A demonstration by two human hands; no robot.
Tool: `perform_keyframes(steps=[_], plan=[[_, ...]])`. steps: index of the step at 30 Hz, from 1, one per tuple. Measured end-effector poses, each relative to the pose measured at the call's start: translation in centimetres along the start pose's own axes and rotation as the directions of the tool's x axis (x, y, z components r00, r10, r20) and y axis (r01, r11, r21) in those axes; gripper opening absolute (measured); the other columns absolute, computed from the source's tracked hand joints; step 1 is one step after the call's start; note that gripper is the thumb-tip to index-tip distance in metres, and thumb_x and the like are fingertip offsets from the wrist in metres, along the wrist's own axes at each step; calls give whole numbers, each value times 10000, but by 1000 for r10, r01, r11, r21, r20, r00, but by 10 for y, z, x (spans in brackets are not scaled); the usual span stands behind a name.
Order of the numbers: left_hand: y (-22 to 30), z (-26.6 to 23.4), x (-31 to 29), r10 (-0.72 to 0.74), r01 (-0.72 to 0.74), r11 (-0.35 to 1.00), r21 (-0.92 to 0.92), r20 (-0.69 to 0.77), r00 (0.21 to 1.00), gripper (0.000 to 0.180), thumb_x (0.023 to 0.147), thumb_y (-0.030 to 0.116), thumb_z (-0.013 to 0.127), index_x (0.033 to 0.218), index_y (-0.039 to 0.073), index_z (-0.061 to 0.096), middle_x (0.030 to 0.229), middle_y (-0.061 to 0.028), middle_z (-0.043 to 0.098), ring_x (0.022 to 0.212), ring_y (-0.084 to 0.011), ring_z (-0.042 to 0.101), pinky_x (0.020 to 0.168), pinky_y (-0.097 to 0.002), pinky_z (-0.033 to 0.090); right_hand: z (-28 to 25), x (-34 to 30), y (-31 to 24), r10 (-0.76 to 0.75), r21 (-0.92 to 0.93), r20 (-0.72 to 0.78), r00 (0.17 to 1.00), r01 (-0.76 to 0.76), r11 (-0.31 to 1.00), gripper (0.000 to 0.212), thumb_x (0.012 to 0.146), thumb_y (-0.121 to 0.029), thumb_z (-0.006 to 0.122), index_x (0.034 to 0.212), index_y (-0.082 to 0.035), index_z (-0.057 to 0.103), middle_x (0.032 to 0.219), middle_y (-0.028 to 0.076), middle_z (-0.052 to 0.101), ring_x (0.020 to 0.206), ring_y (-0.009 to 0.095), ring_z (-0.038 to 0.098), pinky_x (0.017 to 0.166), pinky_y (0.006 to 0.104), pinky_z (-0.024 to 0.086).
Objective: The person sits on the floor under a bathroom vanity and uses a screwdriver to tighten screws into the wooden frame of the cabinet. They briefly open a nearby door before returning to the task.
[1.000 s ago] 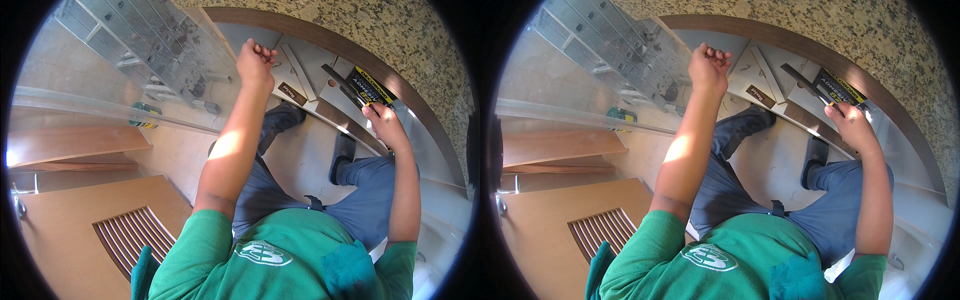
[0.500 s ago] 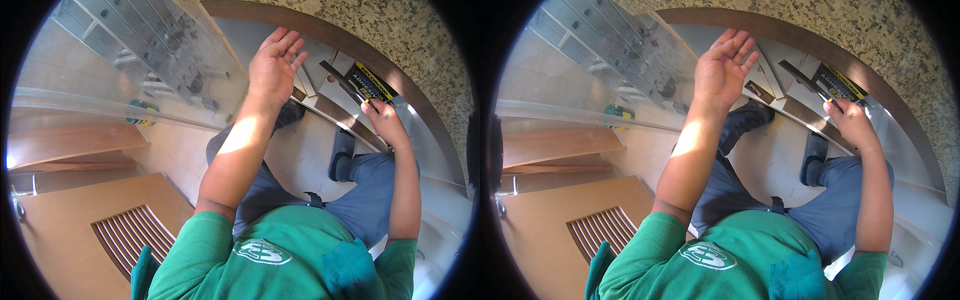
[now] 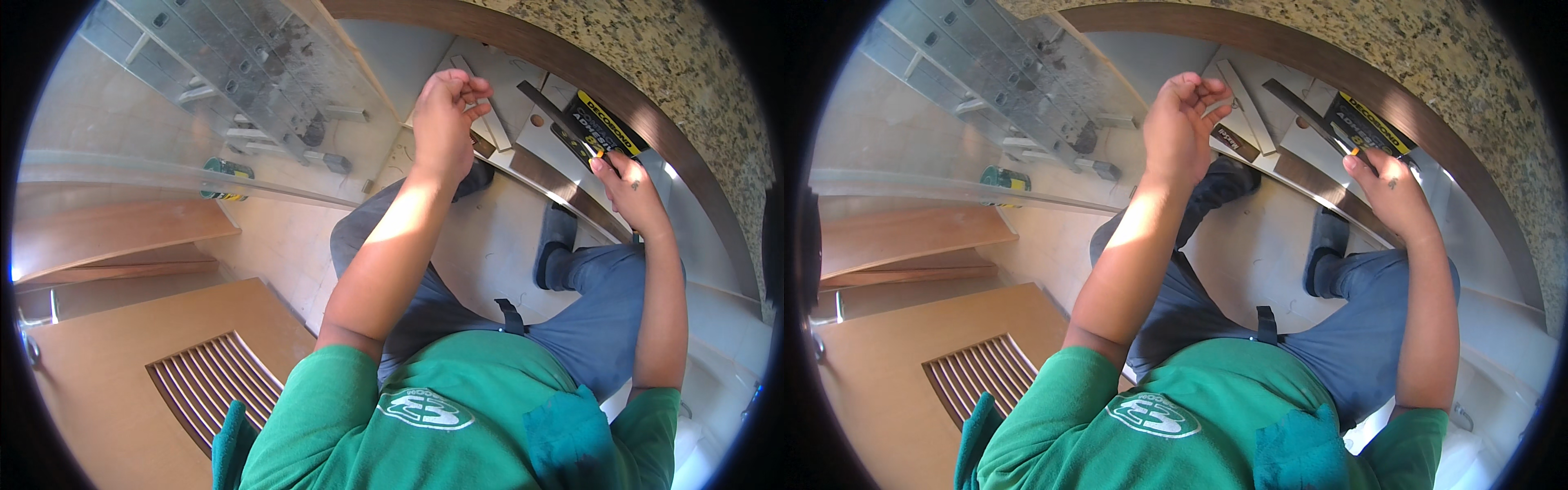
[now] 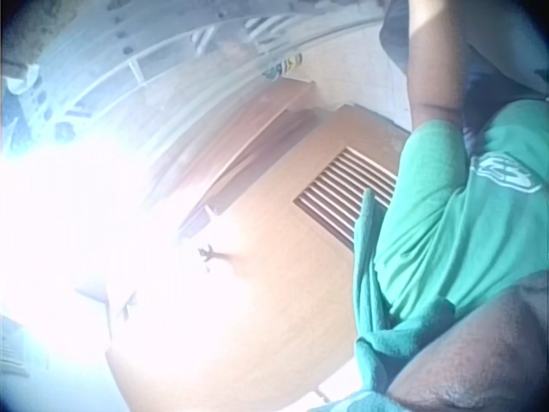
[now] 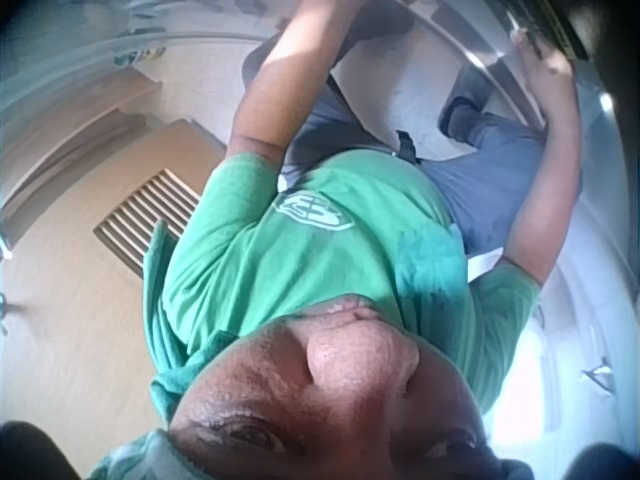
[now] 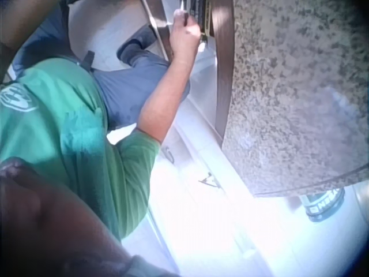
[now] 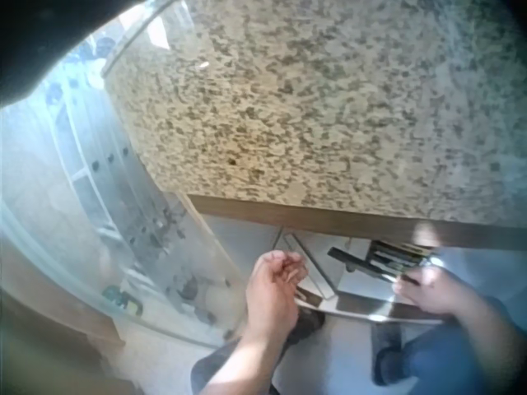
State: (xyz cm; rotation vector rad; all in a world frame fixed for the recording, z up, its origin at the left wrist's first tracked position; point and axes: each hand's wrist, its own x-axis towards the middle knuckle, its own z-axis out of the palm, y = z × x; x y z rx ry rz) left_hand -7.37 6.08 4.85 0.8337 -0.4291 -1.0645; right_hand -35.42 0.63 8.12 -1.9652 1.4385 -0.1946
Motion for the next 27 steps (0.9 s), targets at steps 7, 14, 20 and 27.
perform_keyframes(steps=[7, 14, 20, 27], plan=[[-40, -30, -14, -45, 55, 974, 221, -51, 998, 193, 967, 157, 533, 1103, 21, 557, 995, -76, 632, 984, -225, 642, 846, -347, 501, -1, -1, -4, -134, 41, -40, 990, 135, 990, 437, 919, -399, 699, 1044, 19, 670, 836, 150, 659, 767, 207, 579, 762, 343, 491], [-22, -12, -30, -87, 75, 992, 100, 124, 988, 411, 905, 102, 656, 1281, -31, 559, 1153, -98, 659, 1060, -189, 628, 905, -308, 481, 1, -8, -12, -210, 15, -81, 974, 212, 977, 401, 846, -292, 788, 1041, 39, 672, 846, 117, 670, 757, 181, 582, 749, 325, 491], [-26, -2, -35, -75, 56, 993, 107, 190, 979, 252, 900, 147, 722, 1100, 5, 668, 990, -34, 685, 946, -134, 609, 894, -284, 458, 2, -10, -10, -204, 50, -74, 976, 208, 977, 384, 831, -245, 803, 1059, 32, 666, 870, 117, 691, 781, 173, 612, 765, 317, 502], [-30, 2, -38, -37, 28, 996, 89, 102, 994, 176, 912, 82, 707, 1056, -17, 687, 915, -38, 707, 852, -89, 624, 822, -242, 480, 2, -12, -13, -189, 44, -50, 981, 191, 981, 385, 819, -214, 812, 1072, 29, 652, 887, 121, 707, 818, 173, 648, 803, 314, 515]])
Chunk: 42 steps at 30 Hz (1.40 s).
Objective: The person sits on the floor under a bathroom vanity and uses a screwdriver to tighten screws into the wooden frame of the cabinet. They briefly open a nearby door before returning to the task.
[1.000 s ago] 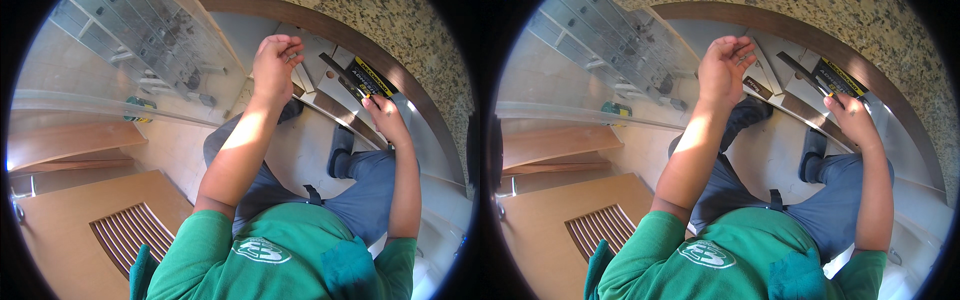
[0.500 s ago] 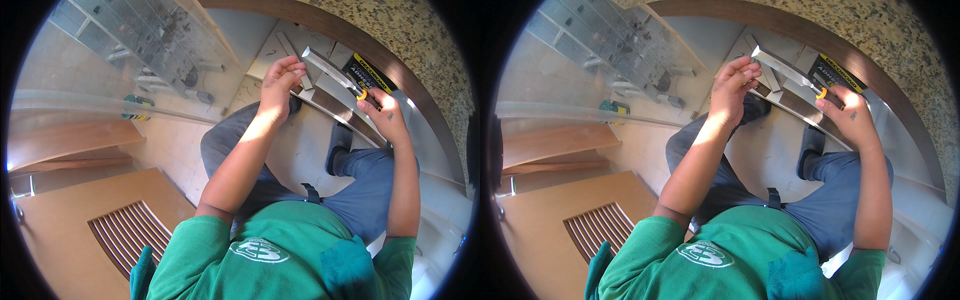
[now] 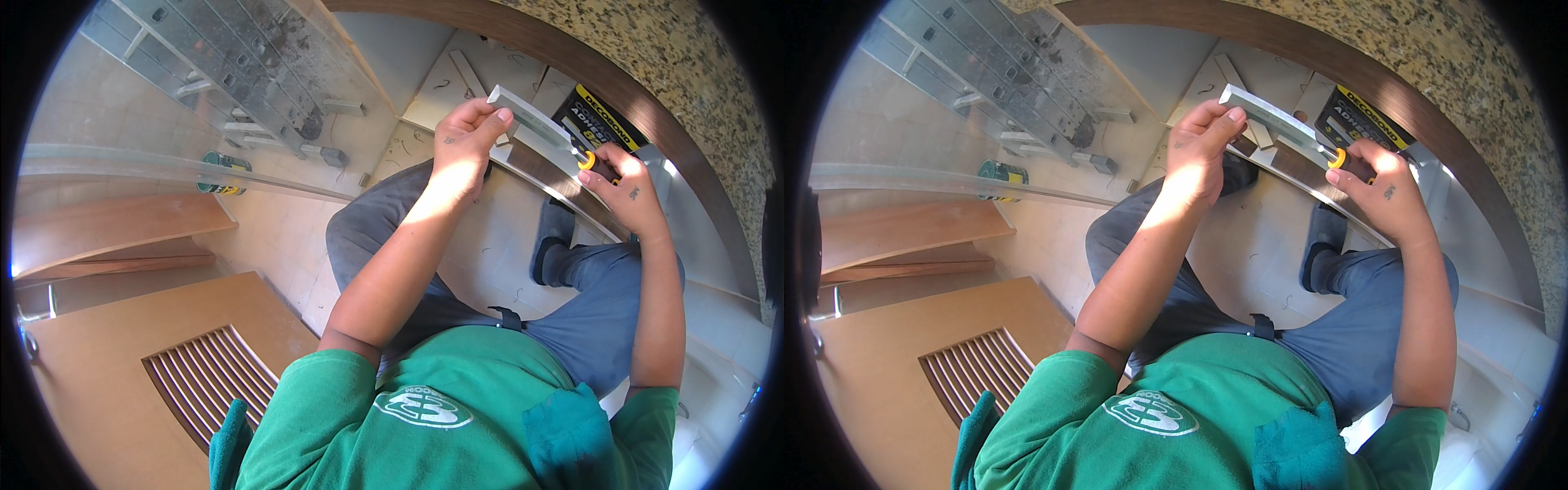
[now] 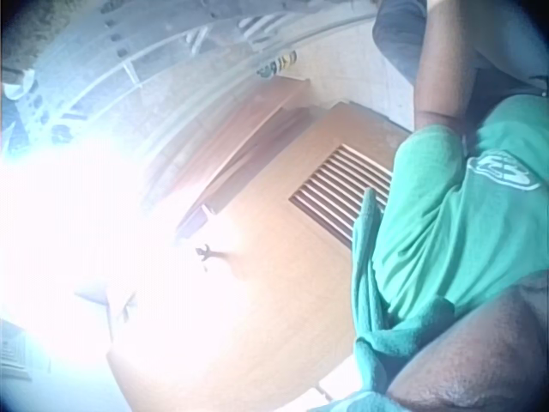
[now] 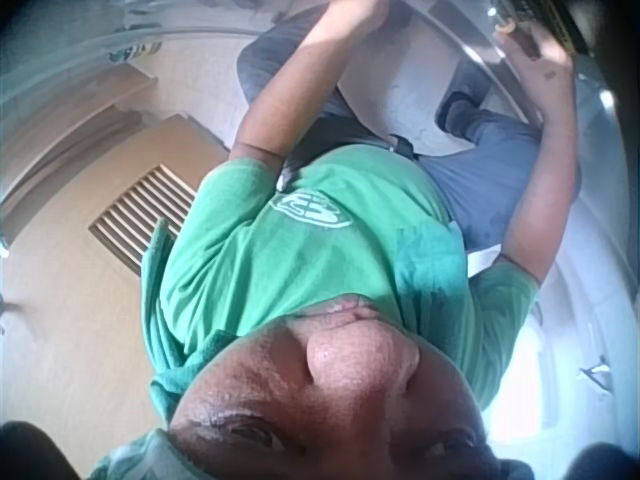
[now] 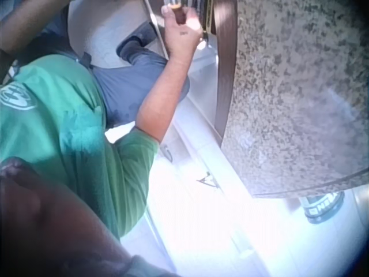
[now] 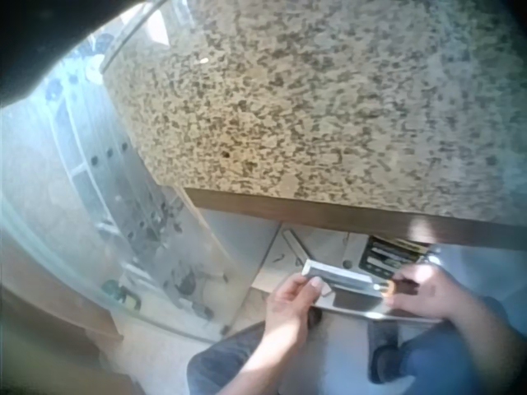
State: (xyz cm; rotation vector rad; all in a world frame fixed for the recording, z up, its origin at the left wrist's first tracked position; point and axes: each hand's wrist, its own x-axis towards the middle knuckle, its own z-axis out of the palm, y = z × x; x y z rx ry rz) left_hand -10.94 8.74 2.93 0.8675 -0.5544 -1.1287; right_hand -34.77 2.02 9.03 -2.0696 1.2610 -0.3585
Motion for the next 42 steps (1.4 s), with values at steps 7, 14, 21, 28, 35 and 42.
perform_keyframes(steps=[7, 14, 21, 28, 35, 42], plan=[[5, 6, -2, 46, -44, 999, 31, -44, 998, 196, 922, 85, 700, 1081, -29, 692, 923, -43, 709, 856, -87, 624, 815, -237, 476, -2, 0, 1, 13, 9, 19, 1000, -13, 1000, 366, 818, -206, 808, 1062, 20, 656, 898, 119, 704, 816, 171, 643, 797, 316, 514], [5, 5, -4, 39, -35, 997, 62, -58, 998, 191, 934, 118, 704, 1052, -33, 697, 928, -40, 704, 876, -85, 608, 830, -241, 469, -1, 0, 3, 19, 22, 29, 999, -20, 1000, 349, 814, -202, 804, 1047, 13, 657, 895, 111, 702, 792, 164, 629, 775, 312, 508], [3, 5, -4, 35, -34, 999, 23, -53, 998, 232, 952, 229, 693, 967, -2, 701, 907, -59, 687, 894, -151, 604, 904, -324, 468, 1, 0, 7, -13, 22, 27, 1000, 12, 1000, 347, 808, -206, 807, 1031, 12, 655, 906, 115, 705, 786, 172, 631, 767, 324, 510], [7, 8, 9, -37, 72, 980, 187, -180, 983, 287, 989, 272, 620, 999, -12, 662, 998, -96, 678, 910, -189, 613, 928, -355, 475, 1, 1, 10, -20, -46, 35, 999, 22, 999, 343, 834, -241, 775, 1027, 17, 659, 913, 143, 696, 789, 214, 627, 752, 342, 501], [36, 9, 41, 64, -64, 976, -206, -8, 998, 576, 1000, 143, 462, 1524, -26, 294, 1514, -211, 428, 1419, -317, 408, 1141, -486, 358, 0, 5, 26, 158, 0, 33, 987, -158, 988, 409, 888, -292, 742, 1160, -4, 641, 953, 127, 698, 857, 221, 617, 803, 356, 495], [47, 12, 45, 75, -29, 939, -342, 121, 990, 645, 978, 92, 449, 1565, 6, 197, 1547, -181, 375, 1465, -352, 321, 1177, -544, 301, 7, 5, 38, 61, 102, 6, 998, -62, 993, 412, 925, -286, 717, 1215, -12, 618, 930, 76, 649, 772, 147, 598, 733, 310, 502]])
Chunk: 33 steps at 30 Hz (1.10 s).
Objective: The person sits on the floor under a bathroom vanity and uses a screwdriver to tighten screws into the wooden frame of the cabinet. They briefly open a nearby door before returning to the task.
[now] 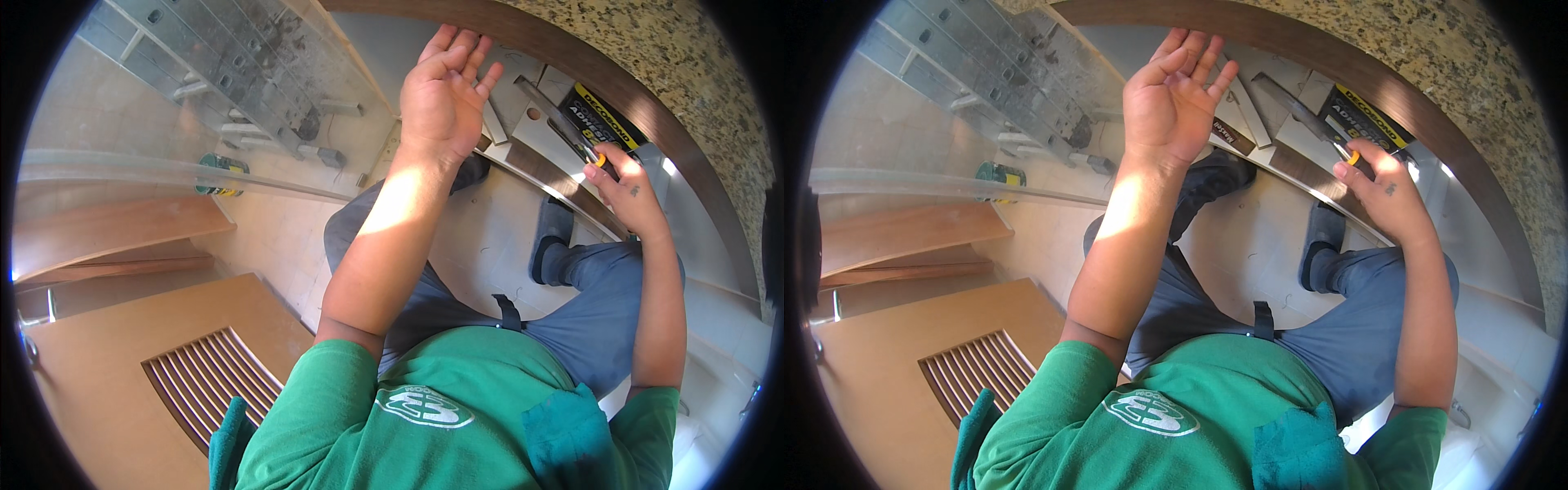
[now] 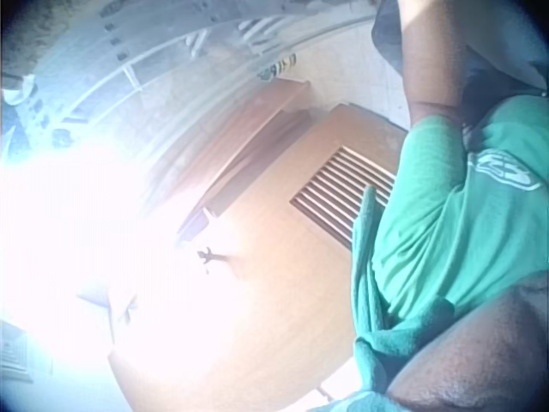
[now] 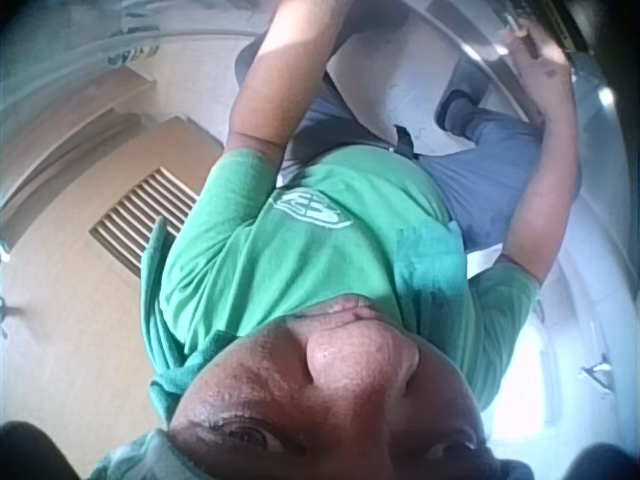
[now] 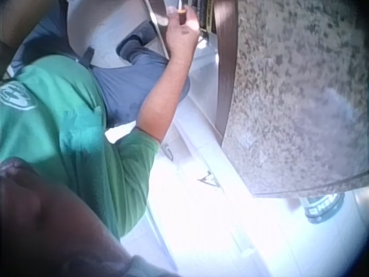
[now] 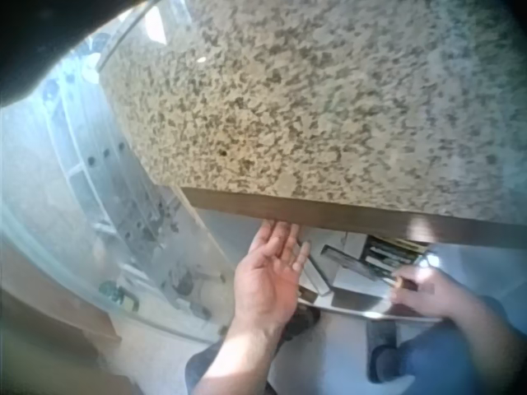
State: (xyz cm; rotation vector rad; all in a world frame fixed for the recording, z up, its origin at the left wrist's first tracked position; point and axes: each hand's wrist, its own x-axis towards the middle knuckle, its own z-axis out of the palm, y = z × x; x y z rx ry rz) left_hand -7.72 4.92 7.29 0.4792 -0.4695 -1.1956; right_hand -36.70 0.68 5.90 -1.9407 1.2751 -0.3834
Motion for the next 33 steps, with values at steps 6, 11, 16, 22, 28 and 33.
perform_keyframes(steps=[6, 11, 16, 22, 28, 33], plan=[[2, -4, 2, -23, 23, 1000, -10, -67, 997, 563, 980, 102, 476, 1509, 5, 310, 1452, -193, 455, 1405, -376, 400, 1155, -557, 335, -4, 0, -8, -1, 144, 6, 1000, 0, 990, 370, 939, -269, 698, 1182, 1, 631, 887, 43, 631, 647, 106, 545, 617, 276, 471], [-9, -8, 10, -10, 14, 999, 32, -137, 990, 377, 988, 160, 527, 1331, 23, 455, 1329, -189, 554, 1265, -353, 525, 1073, -521, 409, 3, -10, -20, 51, 181, 20, 999, -53, 982, 316, 989, -294, 639, 1156, -26, 641, 826, 27, 607, 623, 89, 513, 584, 256, 439], [-59, -19, 16, 61, -46, 996, 80, -192, 980, 161, 1014, 239, 513, 1012, 83, 553, 1031, -126, 703, 1012, -258, 637, 906, -410, 473, 12, -30, -11, 14, 237, 65, 998, -29, 971, 297, 1032, -301, 577, 1027, -5, 599, 841, 30, 593, 670, 87, 547, 604, 243, 443], [-91, -16, 18, 14, -6, 996, 92, -89, 996, 410, 1076, 406, 406, 891, 65, 538, 954, -139, 715, 937, -214, 650, 854, -333, 495, 20, -36, -36, -43, 331, 49, 998, 24, 943, 284, 1050, -296, 554, 1158, -34, 568, 815, 7, 563, 668, 64, 507, 588, 210, 421], [-95, -9, 3, 128, -128, 992, -8, 35, 991, 412, 1066, 269, 452, 1296, -55, 564, 1193, -146, 678, 1048, -201, 638, 935, -329, 472, 41, -24, -42, -32, 249, -55, 998, 45, 968, 352, 1035, -364, 569, 1166, -37, 567, 818, 7, 555, 656, 67, 506, 575, 219, 432], [-73, 6, -11, 82, -56, 971, -232, 107, 991, 466, 1043, 195, 477, 1439, -51, 472, 1340, -138, 615, 1207, -214, 585, 1007, -328, 430, 43, -24, -46, 11, 276, -132, 991, 26, 961, 467, 1021, -456, 565, 1118, 1, 562, 824, 45, 555, 680, 102, 526, 609, 247, 462]])
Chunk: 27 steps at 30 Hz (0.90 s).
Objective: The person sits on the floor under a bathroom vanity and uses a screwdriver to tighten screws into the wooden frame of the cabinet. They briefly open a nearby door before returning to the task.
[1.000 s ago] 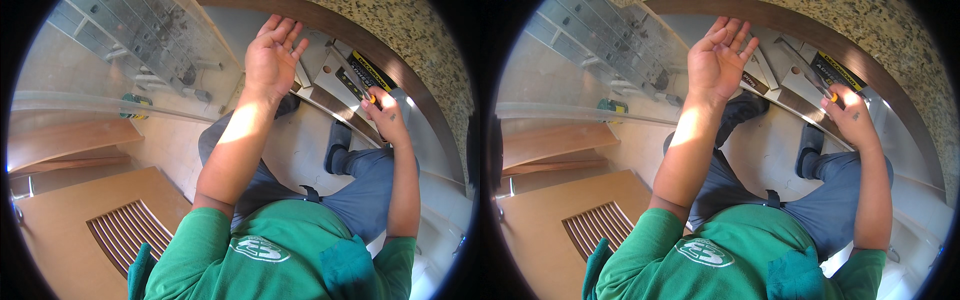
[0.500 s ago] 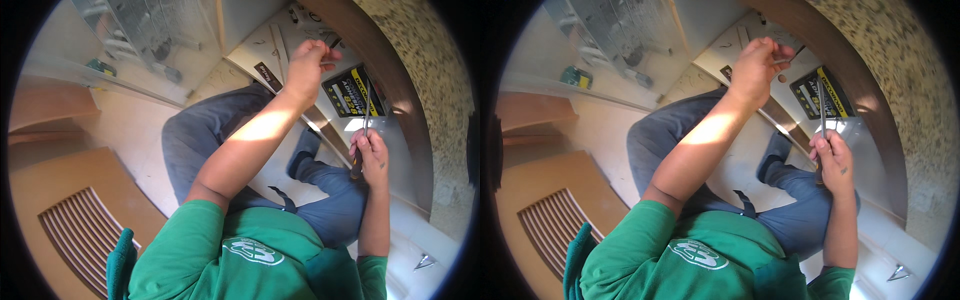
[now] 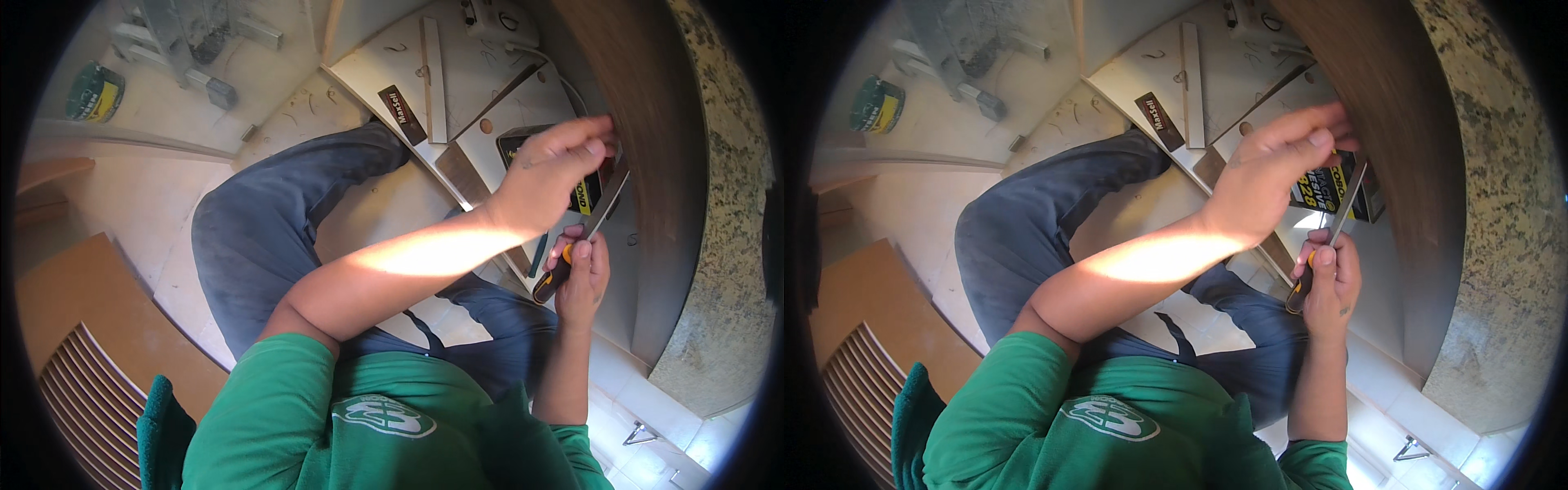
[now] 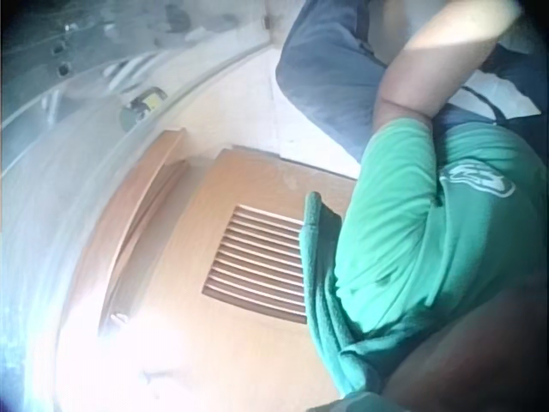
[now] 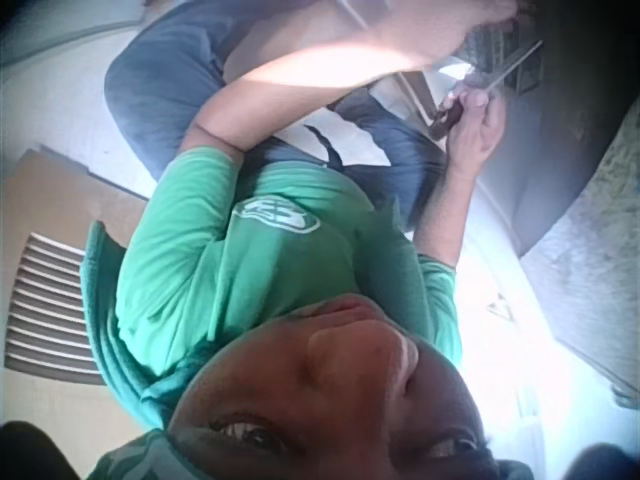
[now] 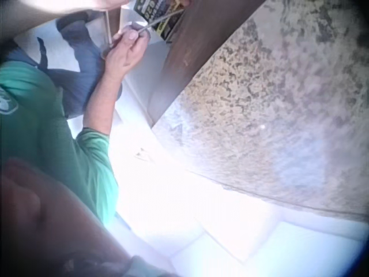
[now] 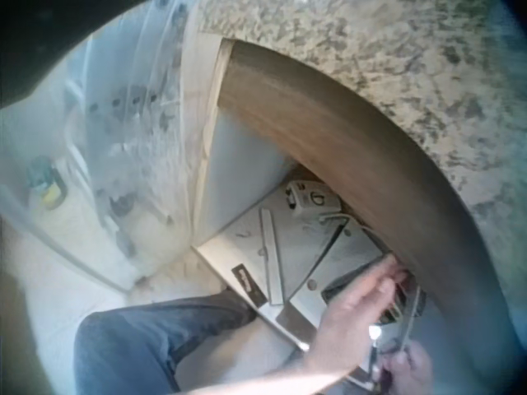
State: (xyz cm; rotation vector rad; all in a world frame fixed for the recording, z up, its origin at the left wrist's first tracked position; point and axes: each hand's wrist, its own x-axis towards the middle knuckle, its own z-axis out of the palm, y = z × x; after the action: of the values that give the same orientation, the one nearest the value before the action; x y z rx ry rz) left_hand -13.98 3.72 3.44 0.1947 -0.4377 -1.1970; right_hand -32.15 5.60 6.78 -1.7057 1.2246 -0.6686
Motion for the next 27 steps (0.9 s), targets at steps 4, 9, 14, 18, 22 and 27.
perform_keyframes(steps=[4, 9, 14, 18, 22, 27], plan=[[5, 7, -3, -24, 26, 993, -115, 16, 1000, 411, 1033, 144, 490, 1386, -64, 518, 1283, -145, 636, 1203, -190, 579, 1013, -309, 438, -6, -6, 6, -28, 67, 1, 1000, 27, 997, 509, 1012, -503, 556, 1025, 6, 529, 838, 95, 551, 710, 152, 541, 635, 275, 475], [3, -1, 0, -14, 14, 1000, -1, 26, 1000, 398, 1030, 182, 482, 1348, -48, 543, 1282, -135, 640, 1204, -214, 589, 1004, -336, 440, -8, -9, 5, -90, 43, -2, 996, 90, 995, 511, 1017, -502, 545, 919, -4, 486, 872, 135, 552, 747, 187, 553, 643, 292, 476], [2, 0, 0, -15, 13, 1000, -17, -71, 997, 376, 1034, 204, 475, 1304, -39, 571, 1220, -131, 668, 1160, -209, 614, 985, -336, 456, -6, -7, -7, -74, -14, 12, 997, 74, 997, 483, 1027, -463, 548, 896, 1, 522, 829, 117, 574, 683, 161, 545, 625, 273, 452], [-6, -4, 1, -41, 41, 999, 6, -83, 996, 375, 1036, 221, 506, 1296, -40, 577, 1180, -124, 685, 1130, -205, 630, 976, -336, 469, 0, -3, -13, -41, -107, -52, 998, 35, 994, 459, 1025, -439, 567, 911, 6, 567, 770, 82, 586, 634, 131, 527, 604, 251, 429], [-14, -4, -1, -105, 105, 994, 24, 17, 994, 412, 1032, 239, 568, 1317, -58, 563, 1164, -122, 690, 1113, -181, 623, 987, -325, 475, -2, 2, -14, -14, -147, -74, 997, 3, 989, 434, 1020, -417, 587, 919, 5, 583, 758, 66, 583, 644, 120, 526, 599, 243, 424], [-15, -2, -8, -202, 167, 942, 292, 96, 975, 447, 1042, 278, 566, 1353, -43, 555, 1172, -121, 690, 1065, -142, 618, 919, -295, 515, -1, 6, -3, -58, -117, -97, 994, 47, 992, 428, 1027, -410, 577, 912, 2, 580, 759, 62, 585, 656, 119, 529, 606, 245, 423]])
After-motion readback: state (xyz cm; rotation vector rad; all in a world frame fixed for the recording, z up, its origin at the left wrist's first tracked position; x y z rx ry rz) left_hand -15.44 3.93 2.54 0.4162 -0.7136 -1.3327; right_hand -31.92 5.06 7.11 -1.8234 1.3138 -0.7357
